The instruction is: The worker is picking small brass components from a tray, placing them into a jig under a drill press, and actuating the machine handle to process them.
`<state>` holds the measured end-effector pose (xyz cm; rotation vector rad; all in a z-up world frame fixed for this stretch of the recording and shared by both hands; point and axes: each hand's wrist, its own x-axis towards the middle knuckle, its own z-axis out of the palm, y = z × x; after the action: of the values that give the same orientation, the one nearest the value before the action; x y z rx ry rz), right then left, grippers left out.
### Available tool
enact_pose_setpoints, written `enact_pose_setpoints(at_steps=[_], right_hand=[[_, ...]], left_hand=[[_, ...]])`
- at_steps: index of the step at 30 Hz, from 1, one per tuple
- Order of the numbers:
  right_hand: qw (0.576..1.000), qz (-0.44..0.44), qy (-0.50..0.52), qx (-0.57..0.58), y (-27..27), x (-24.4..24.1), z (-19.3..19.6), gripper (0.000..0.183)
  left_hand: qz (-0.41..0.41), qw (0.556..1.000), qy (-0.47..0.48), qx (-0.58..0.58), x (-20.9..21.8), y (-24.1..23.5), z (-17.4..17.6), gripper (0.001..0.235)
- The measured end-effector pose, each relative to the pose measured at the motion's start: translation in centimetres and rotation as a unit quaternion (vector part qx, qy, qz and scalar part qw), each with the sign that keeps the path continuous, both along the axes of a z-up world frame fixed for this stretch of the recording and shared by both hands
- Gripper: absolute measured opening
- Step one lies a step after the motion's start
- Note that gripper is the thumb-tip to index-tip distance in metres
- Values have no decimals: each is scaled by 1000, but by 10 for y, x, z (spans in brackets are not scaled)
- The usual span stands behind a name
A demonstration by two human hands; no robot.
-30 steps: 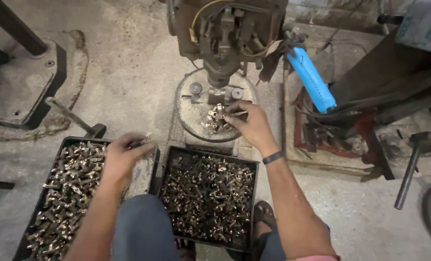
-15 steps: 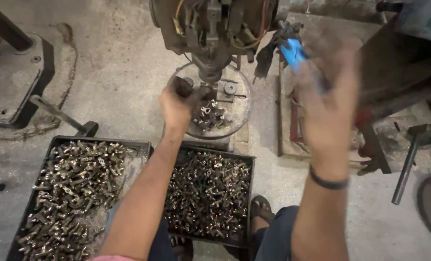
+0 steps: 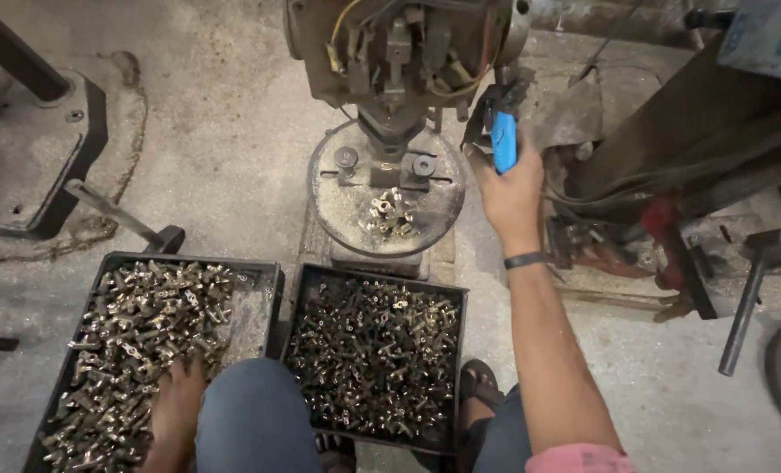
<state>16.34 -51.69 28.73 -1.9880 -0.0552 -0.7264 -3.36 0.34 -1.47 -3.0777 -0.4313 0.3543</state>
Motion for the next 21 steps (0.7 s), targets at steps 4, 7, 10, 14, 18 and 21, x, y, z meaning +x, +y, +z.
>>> enact_pose_setpoints(at_steps=[4, 7, 10, 14, 18, 21], right_hand=[[976, 83, 94, 180, -5, -1, 8, 32], [863, 189, 182, 432, -15, -18, 12, 37], [795, 233, 174, 532, -5, -14, -21, 42], [975, 165, 67, 134, 66, -6, -43, 32], [985, 19, 114, 129, 92, -3, -45, 24], [991, 79, 83, 69, 69, 7, -39, 17]], left_hand=[[6, 1000, 14, -22, -11, 6, -15, 38], [67, 994, 43, -69, -12, -1, -12, 38], [131, 987, 33, -88, -7, 21, -67, 38], [-12, 970, -89, 227, -34, 73, -214, 50], [185, 948, -127, -224, -59, 50, -152, 35], [218, 957, -32, -186, -57, 48, -143, 36]])
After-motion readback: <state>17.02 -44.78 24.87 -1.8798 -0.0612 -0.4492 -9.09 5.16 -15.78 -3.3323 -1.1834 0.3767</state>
